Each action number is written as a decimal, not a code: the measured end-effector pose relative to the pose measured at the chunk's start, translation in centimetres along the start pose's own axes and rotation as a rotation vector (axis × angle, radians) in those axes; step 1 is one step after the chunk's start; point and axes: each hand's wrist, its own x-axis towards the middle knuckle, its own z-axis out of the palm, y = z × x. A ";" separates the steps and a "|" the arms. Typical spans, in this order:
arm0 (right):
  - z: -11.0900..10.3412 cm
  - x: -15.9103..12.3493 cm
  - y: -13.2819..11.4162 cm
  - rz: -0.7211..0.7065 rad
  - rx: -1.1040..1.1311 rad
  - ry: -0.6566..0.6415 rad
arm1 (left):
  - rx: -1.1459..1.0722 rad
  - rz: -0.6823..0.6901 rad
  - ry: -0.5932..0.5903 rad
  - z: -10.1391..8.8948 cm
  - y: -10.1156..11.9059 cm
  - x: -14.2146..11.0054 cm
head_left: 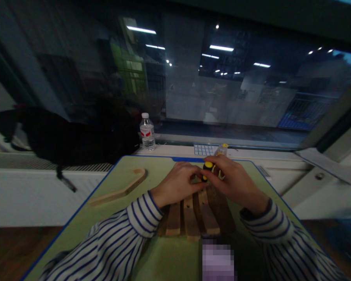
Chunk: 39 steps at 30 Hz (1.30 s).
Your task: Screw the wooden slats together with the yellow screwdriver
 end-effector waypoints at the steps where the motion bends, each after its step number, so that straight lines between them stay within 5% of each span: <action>1: 0.0 0.0 0.0 -0.005 0.002 -0.002 | -0.004 0.001 0.003 0.0 0.0 0.0; 39: -0.1 -0.1 0.0 -0.024 0.036 -0.002 | -0.012 -0.010 -0.004 -0.4 0.4 0.0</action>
